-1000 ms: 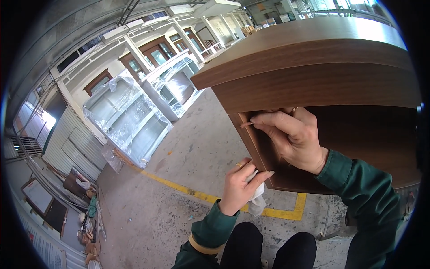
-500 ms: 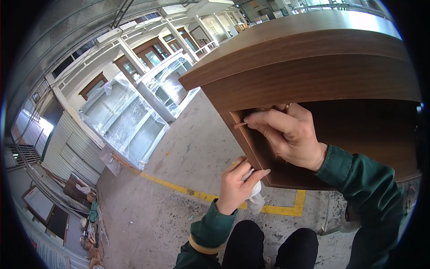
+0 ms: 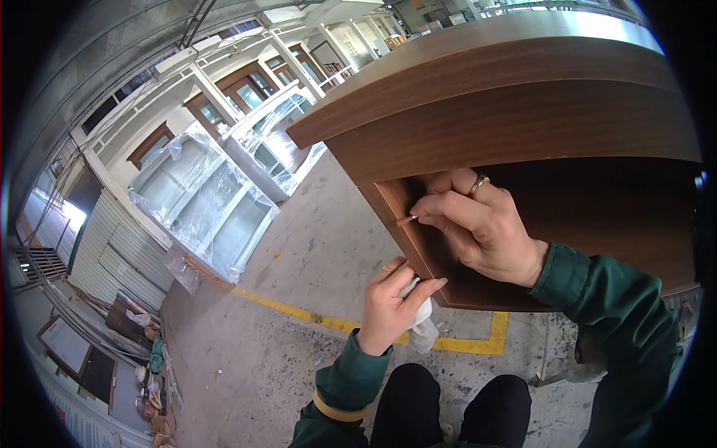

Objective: Applying touch-up material to the seams and edges of a wooden cabinet and wiping off the excess with a cloth.

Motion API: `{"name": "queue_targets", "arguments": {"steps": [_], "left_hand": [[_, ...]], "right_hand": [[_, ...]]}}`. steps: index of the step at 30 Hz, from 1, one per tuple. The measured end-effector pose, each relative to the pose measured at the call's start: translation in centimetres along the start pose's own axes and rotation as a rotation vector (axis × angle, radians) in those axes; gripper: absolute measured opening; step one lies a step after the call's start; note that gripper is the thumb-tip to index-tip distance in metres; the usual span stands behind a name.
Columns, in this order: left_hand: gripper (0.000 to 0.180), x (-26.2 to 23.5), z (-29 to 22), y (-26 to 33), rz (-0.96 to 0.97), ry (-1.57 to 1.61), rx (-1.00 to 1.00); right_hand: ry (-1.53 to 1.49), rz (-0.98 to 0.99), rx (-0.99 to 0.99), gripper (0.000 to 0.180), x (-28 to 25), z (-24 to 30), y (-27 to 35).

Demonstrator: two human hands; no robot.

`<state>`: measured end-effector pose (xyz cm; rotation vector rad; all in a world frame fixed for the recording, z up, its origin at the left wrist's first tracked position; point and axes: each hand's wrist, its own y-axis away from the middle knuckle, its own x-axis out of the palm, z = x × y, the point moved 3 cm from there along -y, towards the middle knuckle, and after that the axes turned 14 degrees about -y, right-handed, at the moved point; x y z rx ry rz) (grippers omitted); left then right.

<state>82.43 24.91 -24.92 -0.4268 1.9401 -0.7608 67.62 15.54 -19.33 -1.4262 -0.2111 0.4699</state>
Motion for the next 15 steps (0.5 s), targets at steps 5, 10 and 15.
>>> {"name": "queue_targets", "arguments": {"steps": [5,10,15], "left_hand": [[0.018,0.2,0.5,0.1,0.003,-0.008,-0.012],[0.019,0.3,0.2,0.1,0.021,0.019,-0.022],[0.021,0.0,0.3,0.1,0.035,-0.009,-0.027]], "right_hand": [[-0.017,0.080,0.069,0.016,0.2,-0.5,1.5],[-0.020,0.070,0.079,0.016,0.0,-0.2,0.7],[-0.024,0.042,0.029,0.015,0.1,-0.2,0.4]]}}
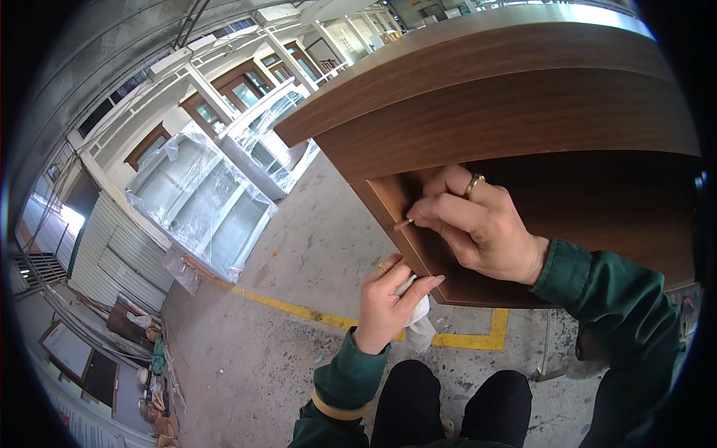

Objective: Applying touch-up material to the seams and edges of a wooden cabinet and wiping off the excess with a cloth.

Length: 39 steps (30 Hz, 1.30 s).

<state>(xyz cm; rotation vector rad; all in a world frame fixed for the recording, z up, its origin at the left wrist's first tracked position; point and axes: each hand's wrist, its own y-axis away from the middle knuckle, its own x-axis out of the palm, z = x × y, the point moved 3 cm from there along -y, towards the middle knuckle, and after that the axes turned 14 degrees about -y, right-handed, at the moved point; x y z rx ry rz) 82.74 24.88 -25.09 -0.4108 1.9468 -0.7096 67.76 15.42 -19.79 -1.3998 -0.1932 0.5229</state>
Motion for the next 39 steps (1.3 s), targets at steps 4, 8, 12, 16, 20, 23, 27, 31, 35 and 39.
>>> {"name": "queue_targets", "arguments": {"steps": [4,8,12,16,20,23,27,31,35,39], "left_hand": [[0.024,0.3,0.3,0.0,-0.014,0.018,-0.002],[0.026,0.3,0.4,0.1,-0.012,0.011,-0.024],[0.029,0.4,0.5,0.2,0.005,0.025,-0.032],[0.032,0.4,0.9,0.5,0.017,0.017,-0.009],[0.044,0.3,1.3,1.8,0.115,0.008,-0.004],[0.052,0.4,2.6,3.9,0.187,0.023,-0.032],[0.052,0.9,5.7,7.3,0.236,0.057,-0.150],[0.047,1.3,8.5,11.0,0.262,-0.018,-0.334],[0.045,1.6,9.9,14.3,0.291,-0.087,-0.374],[0.043,1.4,10.6,15.7,0.326,-0.088,-0.449]], "right_hand": [[0.029,0.092,0.062,0.013,0.2,-0.2,2.0],[0.017,0.114,0.082,0.012,0.3,-0.1,2.6],[-0.001,0.061,0.058,0.012,0.1,-0.1,1.4],[-0.018,0.059,0.064,0.013,0.3,-0.1,1.8],[-0.008,0.136,0.089,0.020,0.3,-0.2,3.6],[-0.009,0.160,0.099,0.023,0.4,-0.3,4.3],[-0.036,0.110,0.079,0.016,0.3,-0.5,3.4],[-0.047,0.104,0.074,0.012,0.3,-0.5,3.4],[-0.015,0.190,0.128,0.013,0.3,-0.2,5.0],[0.002,0.284,0.224,0.014,0.5,-0.1,5.8]]}}
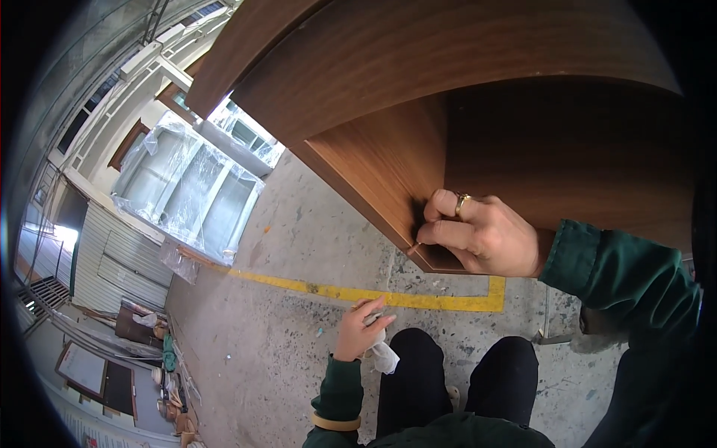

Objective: Applying touch-up material to the seams and edges of a wooden cabinet and wiping off the excess with a cloth.

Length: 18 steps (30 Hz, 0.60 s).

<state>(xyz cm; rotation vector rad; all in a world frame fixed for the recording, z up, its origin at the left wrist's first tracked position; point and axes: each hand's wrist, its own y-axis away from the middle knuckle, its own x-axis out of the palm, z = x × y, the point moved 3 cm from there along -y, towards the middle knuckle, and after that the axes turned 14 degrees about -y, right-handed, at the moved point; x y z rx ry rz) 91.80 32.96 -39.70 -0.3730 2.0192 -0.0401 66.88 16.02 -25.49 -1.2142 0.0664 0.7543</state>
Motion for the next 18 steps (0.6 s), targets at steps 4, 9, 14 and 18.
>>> {"name": "queue_targets", "arguments": {"steps": [4,9,14,18], "left_hand": [[0.043,-0.1,0.4,0.0,-0.010,-0.004,-0.009],[0.042,0.0,-0.7,-0.9,-0.005,0.016,0.024],[0.041,-0.1,-0.7,-1.3,0.002,0.009,0.065],[0.040,-0.6,-0.9,-1.1,-0.018,-0.004,0.050]], "right_hand": [[-0.011,-0.075,-0.074,0.012,-0.3,-0.1,-1.3],[-0.023,-0.112,-0.073,0.014,-0.5,-0.2,-1.0],[-0.018,-0.044,-0.047,0.011,-0.4,-0.6,-0.3],[-0.117,-0.110,-0.058,0.011,-1.1,-1.1,-1.6]]}}
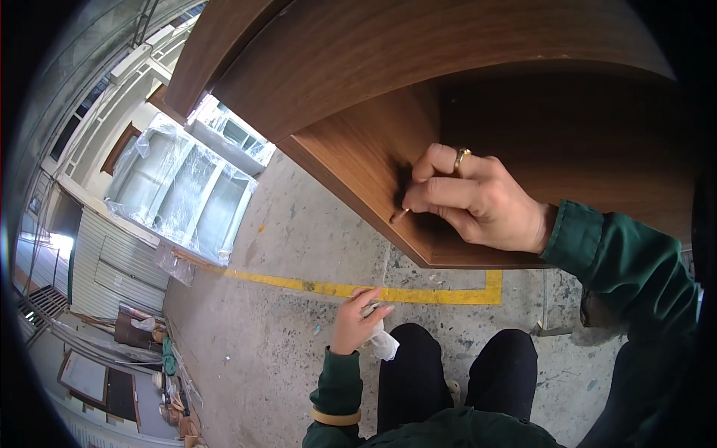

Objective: Applying touch-up material to the seams and edges of a wooden cabinet and wiping off the excess with a cloth.

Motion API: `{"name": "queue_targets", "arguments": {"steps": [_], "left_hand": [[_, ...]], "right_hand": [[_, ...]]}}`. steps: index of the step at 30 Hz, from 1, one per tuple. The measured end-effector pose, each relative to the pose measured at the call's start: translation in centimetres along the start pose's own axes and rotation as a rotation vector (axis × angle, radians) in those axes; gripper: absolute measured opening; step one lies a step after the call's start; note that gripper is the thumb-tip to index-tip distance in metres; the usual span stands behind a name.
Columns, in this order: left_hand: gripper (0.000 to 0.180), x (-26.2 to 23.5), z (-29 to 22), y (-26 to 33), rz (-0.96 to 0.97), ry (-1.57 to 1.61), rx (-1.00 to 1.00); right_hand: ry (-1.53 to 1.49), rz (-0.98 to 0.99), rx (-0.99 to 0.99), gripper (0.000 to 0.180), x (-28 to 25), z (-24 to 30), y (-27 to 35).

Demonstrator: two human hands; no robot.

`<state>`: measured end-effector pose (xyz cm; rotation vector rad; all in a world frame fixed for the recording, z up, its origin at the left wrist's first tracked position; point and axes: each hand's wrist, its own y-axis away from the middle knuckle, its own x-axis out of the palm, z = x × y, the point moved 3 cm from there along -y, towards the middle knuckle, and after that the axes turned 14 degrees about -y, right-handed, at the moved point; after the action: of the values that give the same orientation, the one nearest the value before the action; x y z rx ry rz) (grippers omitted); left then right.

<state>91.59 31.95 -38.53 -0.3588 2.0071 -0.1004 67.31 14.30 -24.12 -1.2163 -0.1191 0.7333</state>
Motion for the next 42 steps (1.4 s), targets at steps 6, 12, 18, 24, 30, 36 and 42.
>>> {"name": "queue_targets", "arguments": {"steps": [6,12,18,24,30,36,42], "left_hand": [[0.040,0.4,0.1,-0.2,0.007,0.000,0.006],[0.041,0.4,-0.3,-0.4,0.028,-0.022,0.015],[0.040,0.1,0.1,0.0,0.026,-0.030,-0.010],[0.039,0.6,-0.1,-0.2,0.045,-0.009,-0.002],[0.039,0.7,0.3,0.0,0.046,0.003,-0.003],[0.040,1.2,-0.2,-0.6,0.051,-0.002,0.030],[0.040,0.5,0.2,-0.2,0.037,-0.012,0.021]], "right_hand": [[-0.003,0.024,-0.030,0.011,0.0,0.6,0.0],[0.088,0.081,-0.007,0.014,0.0,0.1,0.6],[0.090,0.144,-0.087,0.015,0.8,-0.3,1.4],[0.096,0.085,-0.043,0.010,0.4,0.0,0.8],[0.143,0.203,-0.074,0.021,1.0,0.1,2.4],[0.141,0.178,-0.011,0.020,0.0,0.9,1.2],[0.149,0.250,-0.017,0.019,1.0,0.2,2.3]]}}
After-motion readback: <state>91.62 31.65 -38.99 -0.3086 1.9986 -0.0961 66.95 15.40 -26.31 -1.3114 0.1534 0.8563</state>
